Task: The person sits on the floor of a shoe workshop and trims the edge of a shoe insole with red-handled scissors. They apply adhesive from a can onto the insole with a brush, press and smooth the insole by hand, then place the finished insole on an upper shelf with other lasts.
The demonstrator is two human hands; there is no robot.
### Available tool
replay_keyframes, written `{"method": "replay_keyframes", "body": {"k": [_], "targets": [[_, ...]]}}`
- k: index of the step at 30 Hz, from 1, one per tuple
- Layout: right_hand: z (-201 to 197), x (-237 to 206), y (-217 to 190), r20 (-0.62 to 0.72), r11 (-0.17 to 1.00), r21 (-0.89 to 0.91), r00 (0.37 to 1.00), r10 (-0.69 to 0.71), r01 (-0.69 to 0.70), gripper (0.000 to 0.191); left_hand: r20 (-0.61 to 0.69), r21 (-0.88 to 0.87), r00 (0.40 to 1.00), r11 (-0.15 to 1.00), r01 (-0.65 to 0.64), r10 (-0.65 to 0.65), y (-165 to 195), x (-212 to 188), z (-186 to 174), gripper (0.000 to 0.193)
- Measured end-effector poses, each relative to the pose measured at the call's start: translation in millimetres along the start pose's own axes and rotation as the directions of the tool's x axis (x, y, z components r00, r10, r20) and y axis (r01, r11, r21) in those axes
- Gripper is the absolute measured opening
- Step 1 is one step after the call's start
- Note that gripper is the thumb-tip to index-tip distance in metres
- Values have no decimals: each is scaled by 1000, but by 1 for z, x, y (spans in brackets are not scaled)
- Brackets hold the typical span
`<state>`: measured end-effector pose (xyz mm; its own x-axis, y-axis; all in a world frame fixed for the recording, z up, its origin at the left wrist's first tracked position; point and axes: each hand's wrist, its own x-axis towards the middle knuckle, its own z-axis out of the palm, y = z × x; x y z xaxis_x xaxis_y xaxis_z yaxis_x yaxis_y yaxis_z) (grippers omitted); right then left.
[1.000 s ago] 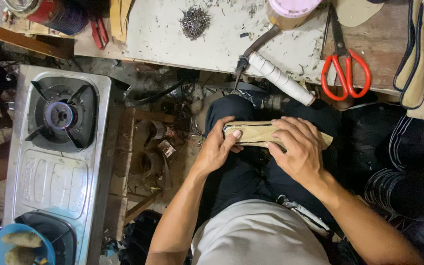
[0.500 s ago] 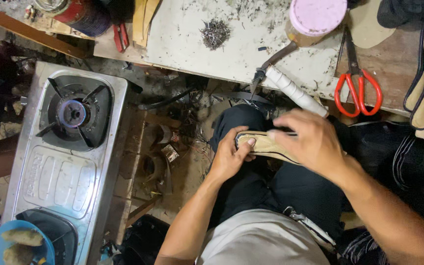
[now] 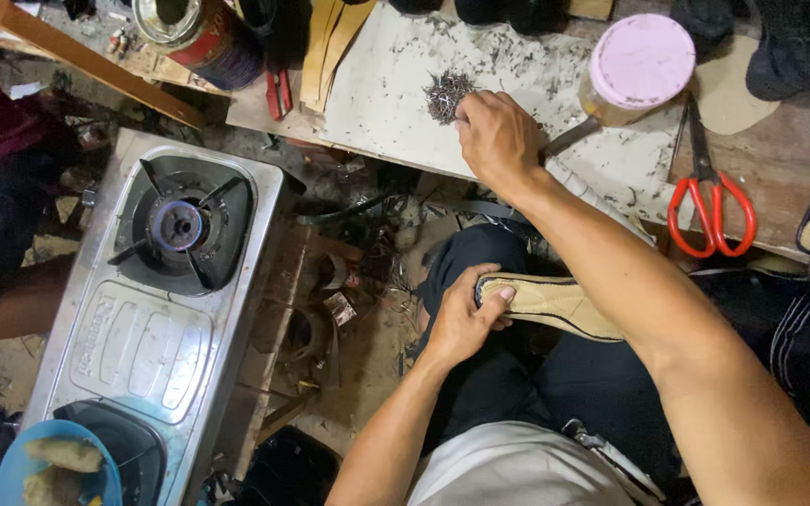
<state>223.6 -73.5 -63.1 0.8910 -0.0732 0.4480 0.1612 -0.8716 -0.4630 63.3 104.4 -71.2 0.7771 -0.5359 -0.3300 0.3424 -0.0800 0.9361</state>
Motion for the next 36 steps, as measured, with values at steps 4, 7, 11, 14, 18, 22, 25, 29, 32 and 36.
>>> {"method": "replay_keyframes", "body": {"k": [4, 7, 11, 14, 18, 22, 25, 29, 32, 36], "targets": [[7, 4, 15, 105, 1000, 1, 994, 1, -1, 6, 12, -2, 1000, 1000, -17, 17, 0, 1, -3, 46], [0, 4, 21, 134, 998, -47, 990, -37, 44, 9, 14, -6, 1000, 1000, -16, 16, -2, 3, -4, 47], [-9, 6, 16, 138, 999, -28, 990, 42, -38, 8, 16, 21, 1000, 1000, -22, 21, -3, 6, -2, 47], [-5, 9, 13, 205, 989, -83, 969, 139, -124, 16, 21, 0, 1000, 1000, 8, -8, -3, 7, 0, 49], [0, 16, 21, 355, 972, -214, 919, 171, -98, 18, 12, -29, 1000, 1000, 3, -3, -3, 6, -2, 49], [-11, 22, 30, 482, 949, -316, 860, 171, -11, 25, 2, -45, 1000, 999, 23, -23, -1, 7, -4, 49], [-32, 17, 32, 450, 985, -112, 877, 171, -134, 25, -9, -57, 1000, 998, 7, -8, 2, 7, -4, 49], [-63, 2, 29, 320, 931, 41, 887, 333, -364, 19, -32, -24, 999, 1000, -2, 1, 2, 7, -2, 48], [-76, -16, 22, 282, 848, 353, 910, 306, -394, 17, -47, -61, 999, 998, 16, -19, 0, 10, 3, 49], [-81, -41, 17, 318, 799, 449, 907, 277, -401, 17, -49, -51, 998, 998, 27, -29, -4, 14, 4, 49]]}}
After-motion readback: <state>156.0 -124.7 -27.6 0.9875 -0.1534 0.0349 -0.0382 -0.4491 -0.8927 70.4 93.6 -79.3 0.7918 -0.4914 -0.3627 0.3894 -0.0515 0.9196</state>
